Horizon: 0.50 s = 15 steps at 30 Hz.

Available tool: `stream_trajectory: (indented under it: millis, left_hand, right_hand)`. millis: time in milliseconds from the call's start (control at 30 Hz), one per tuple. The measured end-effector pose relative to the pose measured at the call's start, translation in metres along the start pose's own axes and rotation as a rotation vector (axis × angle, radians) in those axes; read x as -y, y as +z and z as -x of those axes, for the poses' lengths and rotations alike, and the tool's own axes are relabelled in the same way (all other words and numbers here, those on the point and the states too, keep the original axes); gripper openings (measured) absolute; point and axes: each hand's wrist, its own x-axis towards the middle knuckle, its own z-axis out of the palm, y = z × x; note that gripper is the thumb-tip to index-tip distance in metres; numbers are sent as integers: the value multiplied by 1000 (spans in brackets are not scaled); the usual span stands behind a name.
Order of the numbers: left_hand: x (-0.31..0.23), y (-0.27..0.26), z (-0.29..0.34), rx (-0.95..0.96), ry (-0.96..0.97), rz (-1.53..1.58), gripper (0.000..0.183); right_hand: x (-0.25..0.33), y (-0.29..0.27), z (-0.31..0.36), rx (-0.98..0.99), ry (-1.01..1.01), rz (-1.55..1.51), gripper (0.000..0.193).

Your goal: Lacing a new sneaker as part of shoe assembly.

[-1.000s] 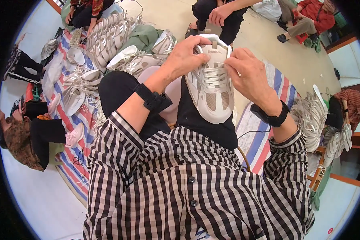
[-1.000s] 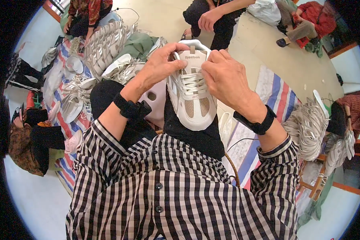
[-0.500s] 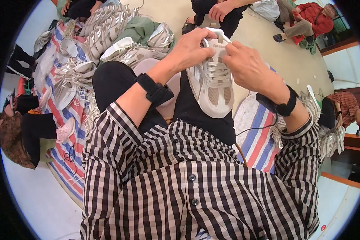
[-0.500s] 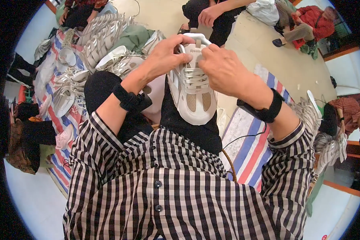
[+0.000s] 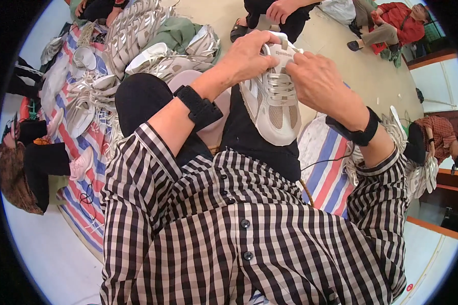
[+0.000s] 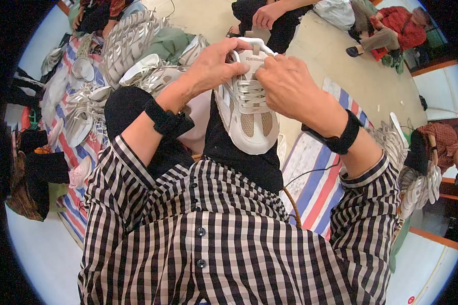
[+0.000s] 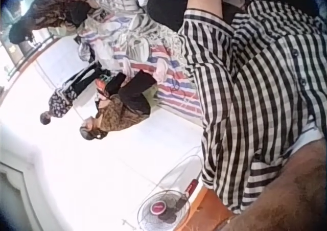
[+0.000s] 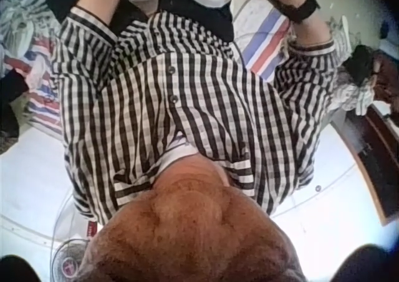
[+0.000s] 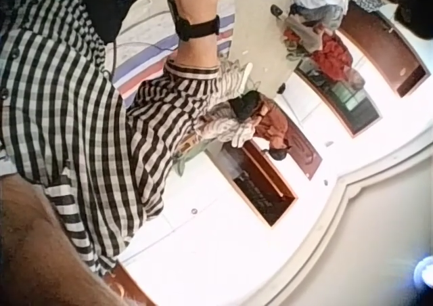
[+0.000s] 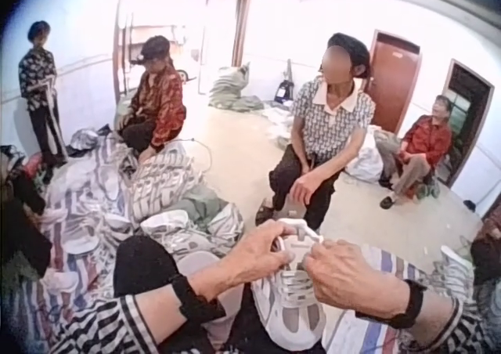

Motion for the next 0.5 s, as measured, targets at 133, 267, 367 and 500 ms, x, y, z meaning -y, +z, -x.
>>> stream_trajectory:
  millis: [133,267,367,500]
  left_hand:
    - [4,5,0,-42,111,-63,39]
    - [3,3,3,-34,49,-60,39]
    - [0,3,3,-21,53,-48,39]
    - [6,3,3,-57,67,-96,39]
  right_hand:
    - [-13,4,-8,87,-69,-7,9]
    - [-30,4,-11,33,-294,-225,8]
    - [-33,10,-7,-26,-321,-307,7]
    - [-18,19,-6,-193,-224,-238,7]
